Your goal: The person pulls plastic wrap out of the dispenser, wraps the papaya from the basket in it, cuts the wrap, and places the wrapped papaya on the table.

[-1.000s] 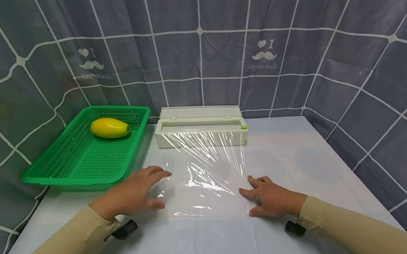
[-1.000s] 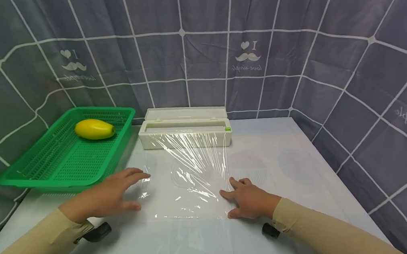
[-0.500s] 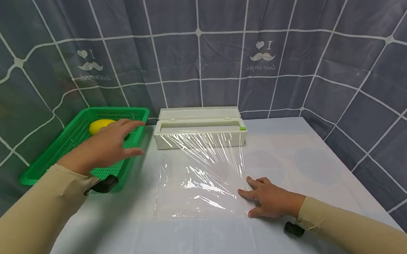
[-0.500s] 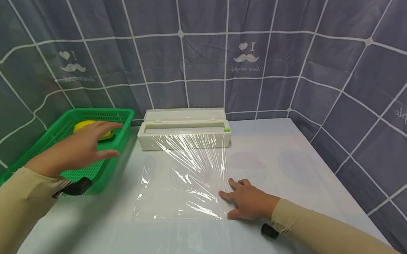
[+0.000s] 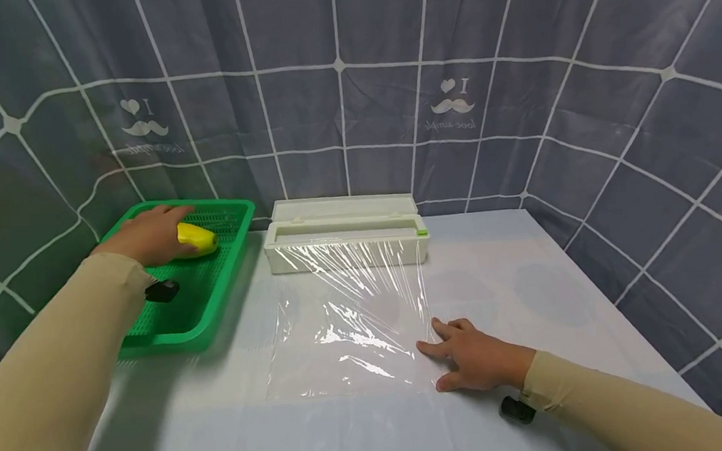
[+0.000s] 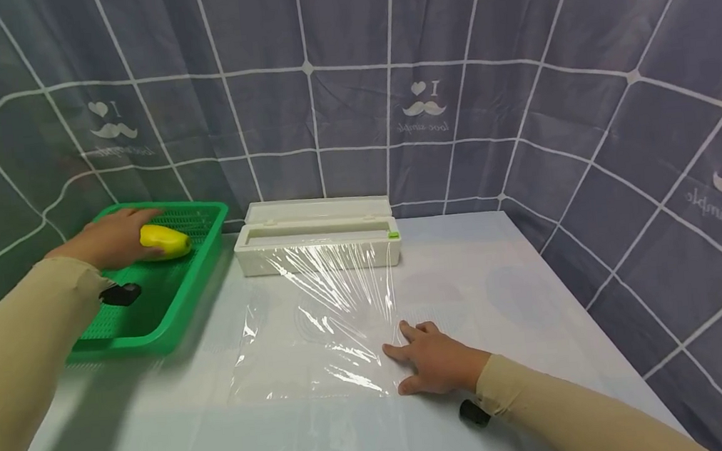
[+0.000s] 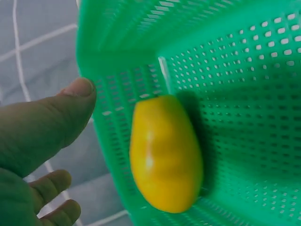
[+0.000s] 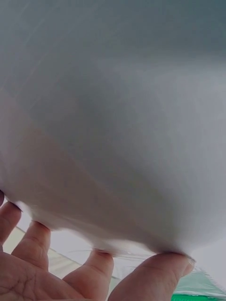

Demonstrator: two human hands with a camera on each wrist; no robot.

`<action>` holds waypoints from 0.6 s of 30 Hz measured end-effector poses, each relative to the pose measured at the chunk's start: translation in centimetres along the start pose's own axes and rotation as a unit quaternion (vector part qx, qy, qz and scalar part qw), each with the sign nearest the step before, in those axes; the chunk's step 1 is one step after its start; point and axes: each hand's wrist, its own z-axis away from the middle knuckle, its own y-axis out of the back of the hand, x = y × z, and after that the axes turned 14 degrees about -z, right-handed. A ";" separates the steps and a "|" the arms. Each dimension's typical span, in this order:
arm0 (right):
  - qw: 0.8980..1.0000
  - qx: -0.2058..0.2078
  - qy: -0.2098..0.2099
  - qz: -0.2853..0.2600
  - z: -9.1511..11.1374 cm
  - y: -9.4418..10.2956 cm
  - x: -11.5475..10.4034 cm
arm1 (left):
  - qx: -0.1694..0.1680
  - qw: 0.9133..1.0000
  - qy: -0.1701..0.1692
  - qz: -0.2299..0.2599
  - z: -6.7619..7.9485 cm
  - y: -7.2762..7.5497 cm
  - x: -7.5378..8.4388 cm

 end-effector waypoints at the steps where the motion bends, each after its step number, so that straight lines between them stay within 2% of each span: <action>1: 1.000 0.000 -0.001 0.000 0.0 -0.1 0.1 | -0.005 1.000 0.004 0.007 -0.3 -0.3 -0.4; 8: 1.000 0.001 0.009 0.015 -0.4 -0.2 0.5 | -0.023 0.999 0.018 0.036 -1.7 -2.7 -2.8; 14: 1.000 -0.002 -0.011 0.013 -0.2 0.0 0.4 | -0.028 0.998 0.004 0.063 -3.7 -4.9 -4.2; 18: 1.000 -0.003 -0.023 0.008 0.0 0.1 0.4 | -0.048 0.996 0.002 0.073 -4.8 -5.7 -4.7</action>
